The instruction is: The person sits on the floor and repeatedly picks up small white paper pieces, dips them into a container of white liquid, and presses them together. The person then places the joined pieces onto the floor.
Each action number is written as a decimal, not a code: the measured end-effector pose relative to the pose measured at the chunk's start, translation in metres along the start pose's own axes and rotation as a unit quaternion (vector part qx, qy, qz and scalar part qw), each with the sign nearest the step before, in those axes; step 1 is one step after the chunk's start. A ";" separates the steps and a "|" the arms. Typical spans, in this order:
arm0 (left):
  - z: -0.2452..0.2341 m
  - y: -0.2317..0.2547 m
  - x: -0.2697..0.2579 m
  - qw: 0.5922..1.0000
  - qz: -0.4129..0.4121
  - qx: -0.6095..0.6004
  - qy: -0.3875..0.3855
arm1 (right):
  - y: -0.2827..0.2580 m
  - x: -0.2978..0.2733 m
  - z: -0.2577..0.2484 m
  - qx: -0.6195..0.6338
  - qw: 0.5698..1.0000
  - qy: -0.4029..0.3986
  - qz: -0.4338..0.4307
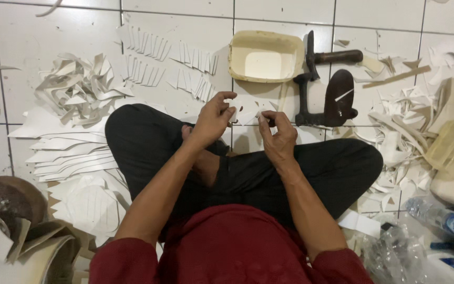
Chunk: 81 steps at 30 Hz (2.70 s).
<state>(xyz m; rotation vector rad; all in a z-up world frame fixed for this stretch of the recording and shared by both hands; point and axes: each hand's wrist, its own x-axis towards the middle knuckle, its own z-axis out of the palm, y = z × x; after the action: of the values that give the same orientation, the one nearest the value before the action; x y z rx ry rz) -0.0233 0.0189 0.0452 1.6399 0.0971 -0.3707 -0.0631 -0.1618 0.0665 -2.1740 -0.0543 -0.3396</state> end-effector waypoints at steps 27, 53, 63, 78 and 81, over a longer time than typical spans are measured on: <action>0.000 -0.013 0.007 0.988 -0.114 -0.101 0.000 | 0.147 0.148 0.051 -0.434 0.871 -0.231 -0.018; 0.006 -0.011 0.014 0.994 -0.045 -0.103 0.000 | -0.011 0.027 0.009 -0.007 0.993 -0.080 -0.087; 0.003 -0.008 0.009 0.993 -0.004 -0.108 -0.041 | 0.006 0.027 0.017 -0.042 0.992 -0.063 -0.105; 0.006 -0.020 0.012 0.990 -0.021 -0.116 -0.074 | 0.007 0.028 0.017 -0.015 0.993 -0.067 -0.092; 0.008 -0.023 0.015 0.991 -0.016 -0.113 -0.072 | 0.009 0.027 0.017 -0.019 0.993 -0.068 -0.094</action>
<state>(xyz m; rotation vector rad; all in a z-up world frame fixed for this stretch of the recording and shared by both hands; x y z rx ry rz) -0.0172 0.0112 0.0184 1.3849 0.0554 -0.4839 -0.0322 -0.1556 0.0571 -2.2333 -0.3339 -0.2995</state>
